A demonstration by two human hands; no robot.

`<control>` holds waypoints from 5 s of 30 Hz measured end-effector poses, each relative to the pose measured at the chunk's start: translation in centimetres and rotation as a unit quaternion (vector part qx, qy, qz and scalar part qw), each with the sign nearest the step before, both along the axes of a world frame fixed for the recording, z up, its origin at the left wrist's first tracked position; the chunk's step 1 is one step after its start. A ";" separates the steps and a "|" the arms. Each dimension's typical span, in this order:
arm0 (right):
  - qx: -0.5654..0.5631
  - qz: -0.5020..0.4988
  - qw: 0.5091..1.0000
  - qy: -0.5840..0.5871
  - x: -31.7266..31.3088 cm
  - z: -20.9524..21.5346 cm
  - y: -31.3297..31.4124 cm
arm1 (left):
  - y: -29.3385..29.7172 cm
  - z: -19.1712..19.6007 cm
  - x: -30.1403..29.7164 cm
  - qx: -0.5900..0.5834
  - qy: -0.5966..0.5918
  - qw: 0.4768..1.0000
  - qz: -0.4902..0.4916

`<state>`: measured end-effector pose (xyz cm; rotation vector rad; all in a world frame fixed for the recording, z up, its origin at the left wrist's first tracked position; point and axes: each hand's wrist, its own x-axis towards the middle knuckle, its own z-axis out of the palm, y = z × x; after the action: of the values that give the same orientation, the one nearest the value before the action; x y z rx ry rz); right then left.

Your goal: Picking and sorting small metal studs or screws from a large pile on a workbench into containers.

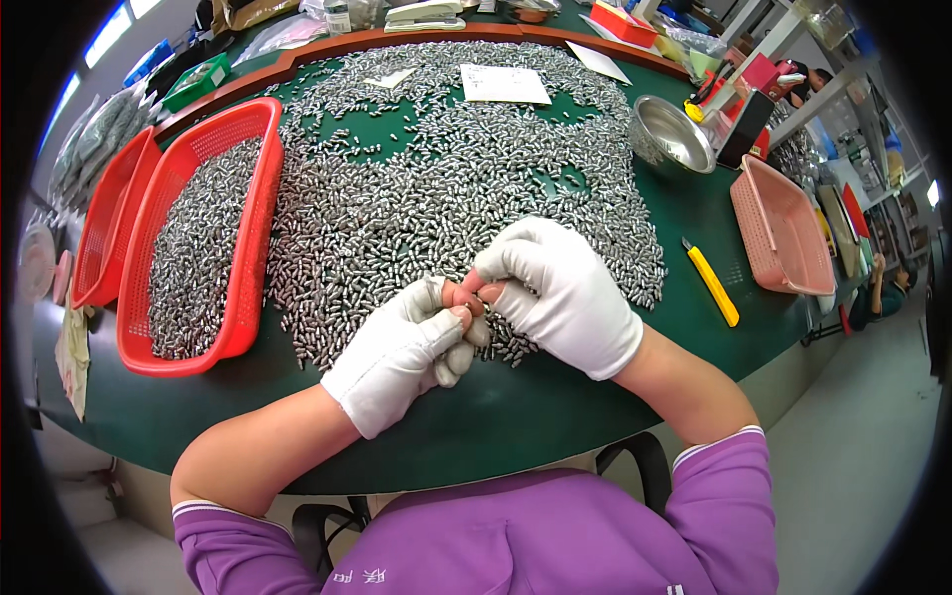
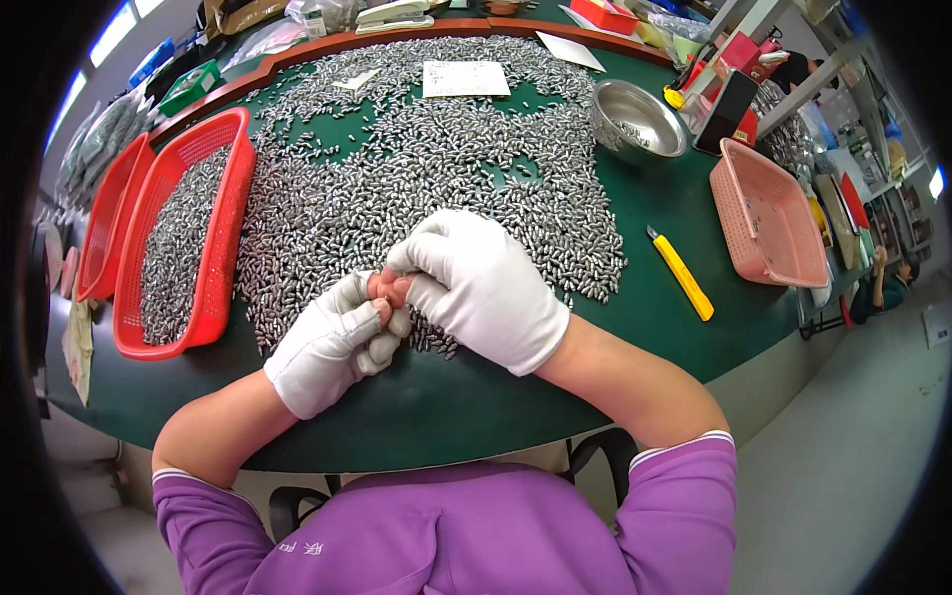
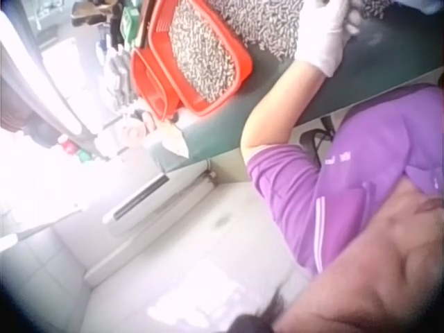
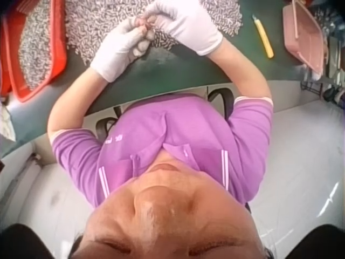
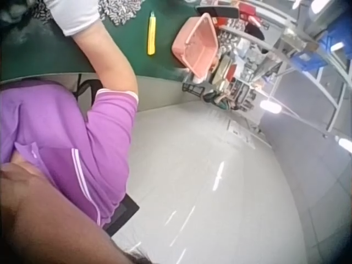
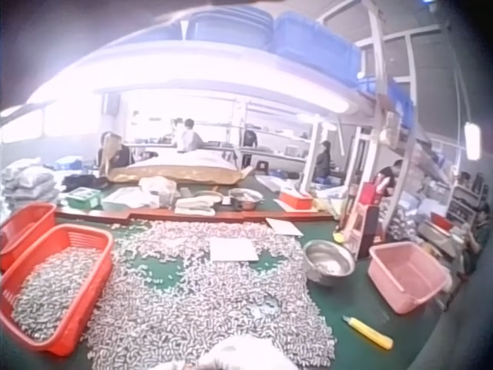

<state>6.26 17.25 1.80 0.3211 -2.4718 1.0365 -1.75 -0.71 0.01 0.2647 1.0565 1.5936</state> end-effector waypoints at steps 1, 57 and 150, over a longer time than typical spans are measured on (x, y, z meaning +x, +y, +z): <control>-0.001 -0.020 1.000 0.004 0.0 0.1 0.1 | 0.0 0.0 0.0 0.000 0.001 1.000 0.000; 0.201 -0.114 0.972 -0.049 -0.8 -1.8 3.3 | 0.1 0.3 0.1 -0.012 -0.007 1.000 0.007; -0.151 0.032 0.975 -0.159 0.2 0.2 -0.4 | 0.1 0.4 0.1 -0.011 0.006 1.000 0.008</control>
<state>6.47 16.87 2.03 0.1466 -2.5336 1.5729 -1.63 -0.65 0.38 0.2507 1.0874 1.5953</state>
